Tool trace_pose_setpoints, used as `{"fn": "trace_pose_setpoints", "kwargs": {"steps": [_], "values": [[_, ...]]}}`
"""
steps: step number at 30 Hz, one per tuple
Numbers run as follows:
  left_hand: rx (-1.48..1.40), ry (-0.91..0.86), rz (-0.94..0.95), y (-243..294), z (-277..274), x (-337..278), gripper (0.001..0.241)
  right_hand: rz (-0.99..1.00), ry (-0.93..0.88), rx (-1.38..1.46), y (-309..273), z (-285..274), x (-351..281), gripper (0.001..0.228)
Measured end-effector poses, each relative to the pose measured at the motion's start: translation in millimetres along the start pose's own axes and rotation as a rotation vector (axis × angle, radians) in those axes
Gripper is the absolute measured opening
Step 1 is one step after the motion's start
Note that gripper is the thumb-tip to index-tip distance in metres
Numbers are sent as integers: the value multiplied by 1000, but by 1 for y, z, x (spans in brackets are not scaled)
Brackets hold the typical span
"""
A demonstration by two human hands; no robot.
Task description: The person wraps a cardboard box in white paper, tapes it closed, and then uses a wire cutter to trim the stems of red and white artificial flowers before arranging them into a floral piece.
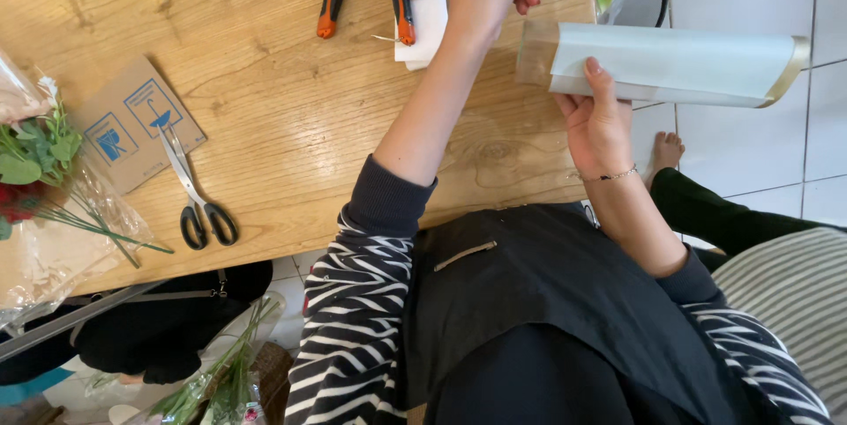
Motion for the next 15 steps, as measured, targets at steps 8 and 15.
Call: {"fn": "trace_pose_setpoints", "kwargs": {"steps": [8, 15], "values": [[-112, -271, 31, 43, -37, -165, 32, 43, -273, -380, 8, 30, -32, 73], [-142, -139, -137, -35, -55, -190, 23, 37, -74, -68, -2, 42, -58, 57]]}}
Point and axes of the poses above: each hand's wrist, its own x-axis towards the middle knuckle, its own z-axis out of the palm, y = z × x, the point moved 4 cm from there along x, towards the middle knuckle, and after that the axes turned 14 degrees about y, right-handed, at the moved point
